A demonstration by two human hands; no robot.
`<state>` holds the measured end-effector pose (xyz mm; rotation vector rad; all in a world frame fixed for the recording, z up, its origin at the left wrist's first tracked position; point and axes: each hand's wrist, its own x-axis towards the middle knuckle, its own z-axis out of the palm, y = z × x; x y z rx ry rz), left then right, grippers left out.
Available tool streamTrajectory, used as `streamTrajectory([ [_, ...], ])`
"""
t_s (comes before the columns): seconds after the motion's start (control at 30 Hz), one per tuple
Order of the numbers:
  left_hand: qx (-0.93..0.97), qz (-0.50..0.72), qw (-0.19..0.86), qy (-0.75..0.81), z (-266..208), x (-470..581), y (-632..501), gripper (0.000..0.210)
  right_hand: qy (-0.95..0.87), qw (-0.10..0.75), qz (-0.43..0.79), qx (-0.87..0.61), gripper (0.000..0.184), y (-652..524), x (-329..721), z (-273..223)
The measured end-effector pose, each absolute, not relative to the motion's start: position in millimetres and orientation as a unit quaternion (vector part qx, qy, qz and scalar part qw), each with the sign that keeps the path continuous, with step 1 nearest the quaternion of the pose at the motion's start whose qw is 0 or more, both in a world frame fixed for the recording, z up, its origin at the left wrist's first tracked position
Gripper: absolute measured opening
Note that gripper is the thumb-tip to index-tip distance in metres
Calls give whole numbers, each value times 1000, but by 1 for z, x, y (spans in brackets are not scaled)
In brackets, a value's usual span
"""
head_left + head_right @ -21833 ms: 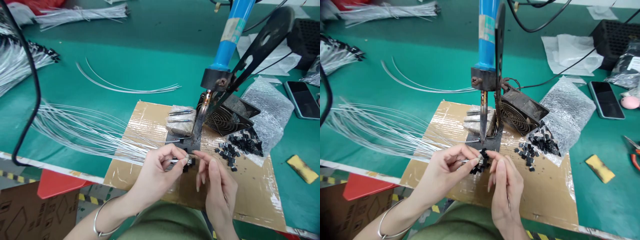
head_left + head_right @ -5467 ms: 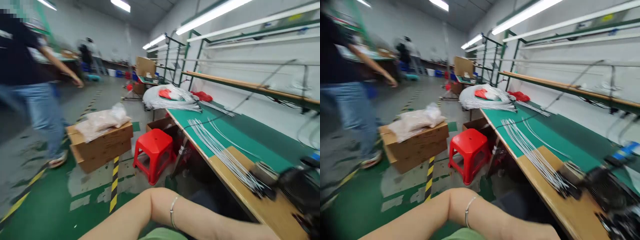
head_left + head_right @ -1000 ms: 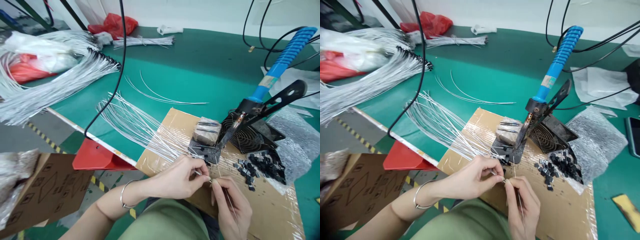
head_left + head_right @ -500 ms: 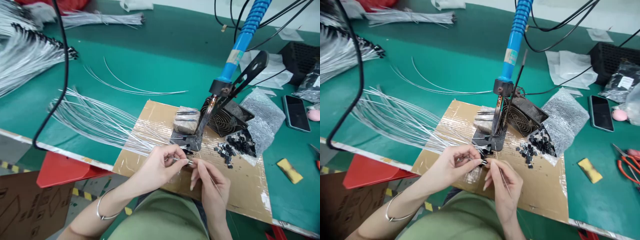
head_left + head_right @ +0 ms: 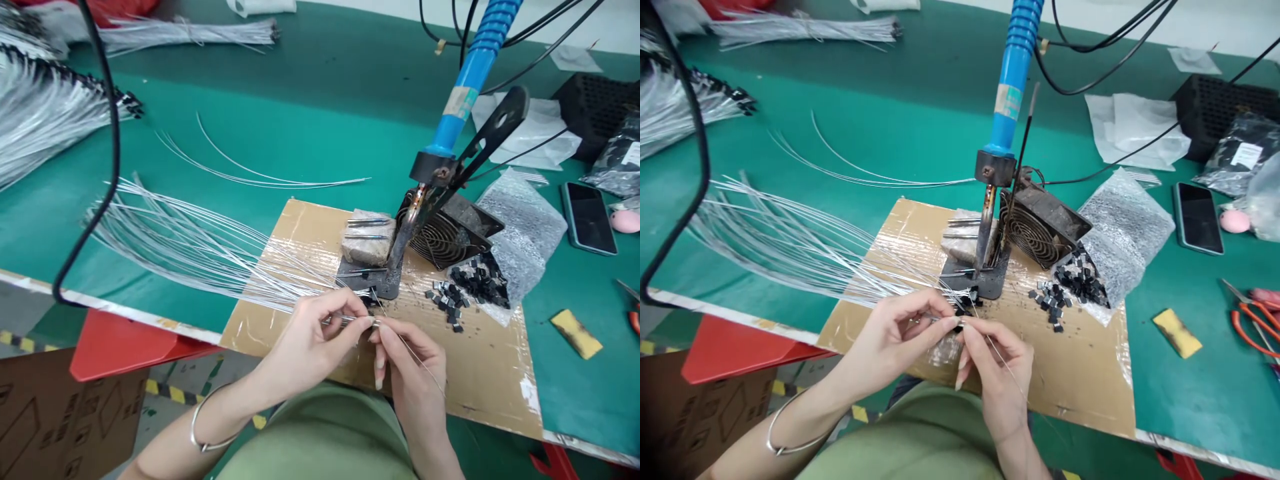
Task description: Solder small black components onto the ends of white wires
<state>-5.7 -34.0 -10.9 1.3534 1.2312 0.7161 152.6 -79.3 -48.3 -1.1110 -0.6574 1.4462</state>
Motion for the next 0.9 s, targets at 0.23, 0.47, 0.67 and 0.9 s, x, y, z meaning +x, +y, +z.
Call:
streamTrajectory([
  [0.23, 604, 311, 522, 516, -17, -8, -41, 22, -258, 561, 632, -468, 22, -77, 153, -46],
  [0.47, 609, 304, 535, 500, -14, -8, -39, 22, -238, 555, 661, -446, 17, -73, 157, -41],
  [0.67, 601, 302, 550, 495, -10, -7, -37, 21, -231, 534, 686, -436, 16, -71, 162, -39],
  [0.9, 603, 327, 509, 519, -17, -4, -42, 23, -217, 540, 686, -437, 21, -72, 158, -37],
])
